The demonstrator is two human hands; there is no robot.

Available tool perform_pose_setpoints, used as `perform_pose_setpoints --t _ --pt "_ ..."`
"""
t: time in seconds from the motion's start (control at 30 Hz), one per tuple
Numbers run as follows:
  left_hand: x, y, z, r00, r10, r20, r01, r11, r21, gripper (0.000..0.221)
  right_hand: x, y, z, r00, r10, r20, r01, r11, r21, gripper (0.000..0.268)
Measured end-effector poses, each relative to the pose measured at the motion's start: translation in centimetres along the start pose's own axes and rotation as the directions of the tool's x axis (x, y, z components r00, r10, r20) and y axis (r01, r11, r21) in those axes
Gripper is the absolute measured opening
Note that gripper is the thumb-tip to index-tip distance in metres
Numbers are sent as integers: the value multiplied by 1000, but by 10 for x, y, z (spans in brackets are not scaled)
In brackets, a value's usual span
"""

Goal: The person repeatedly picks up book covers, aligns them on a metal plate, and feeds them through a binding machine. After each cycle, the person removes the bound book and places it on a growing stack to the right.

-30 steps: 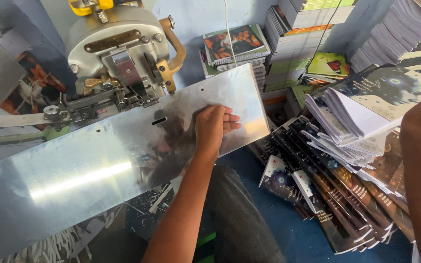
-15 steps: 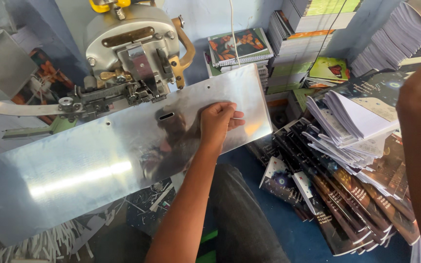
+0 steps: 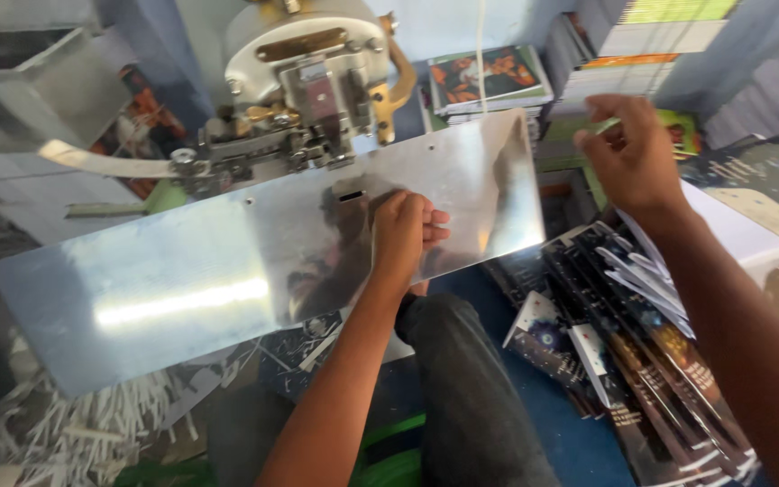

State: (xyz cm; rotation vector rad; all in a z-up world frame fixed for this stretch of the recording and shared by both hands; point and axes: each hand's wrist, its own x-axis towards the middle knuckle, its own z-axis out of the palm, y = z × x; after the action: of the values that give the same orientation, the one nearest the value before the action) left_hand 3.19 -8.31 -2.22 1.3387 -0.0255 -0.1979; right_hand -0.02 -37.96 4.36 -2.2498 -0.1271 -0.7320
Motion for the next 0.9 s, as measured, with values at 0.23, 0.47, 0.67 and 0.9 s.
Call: perform_pose_setpoints --t 0.23,0.47,0.67,0.9 --pt "-25 3 -62 949 279 -149 -263 958 118 20 -8 -47 70 923 -383 45 386 915 -118 36" --pt "-66 28 -127 807 514 -290 -323 796 512 15 -20 -92 122 841 -529 112 537 842 -56 38" --pt "-101 45 -168 669 665 -333 -109 530 841 25 -29 -132 157 768 -627 132 629 777 31 41" --pt "-123 48 -205 565 803 -191 62 189 980 57 -32 -164 187 729 -658 185 647 752 125 37"
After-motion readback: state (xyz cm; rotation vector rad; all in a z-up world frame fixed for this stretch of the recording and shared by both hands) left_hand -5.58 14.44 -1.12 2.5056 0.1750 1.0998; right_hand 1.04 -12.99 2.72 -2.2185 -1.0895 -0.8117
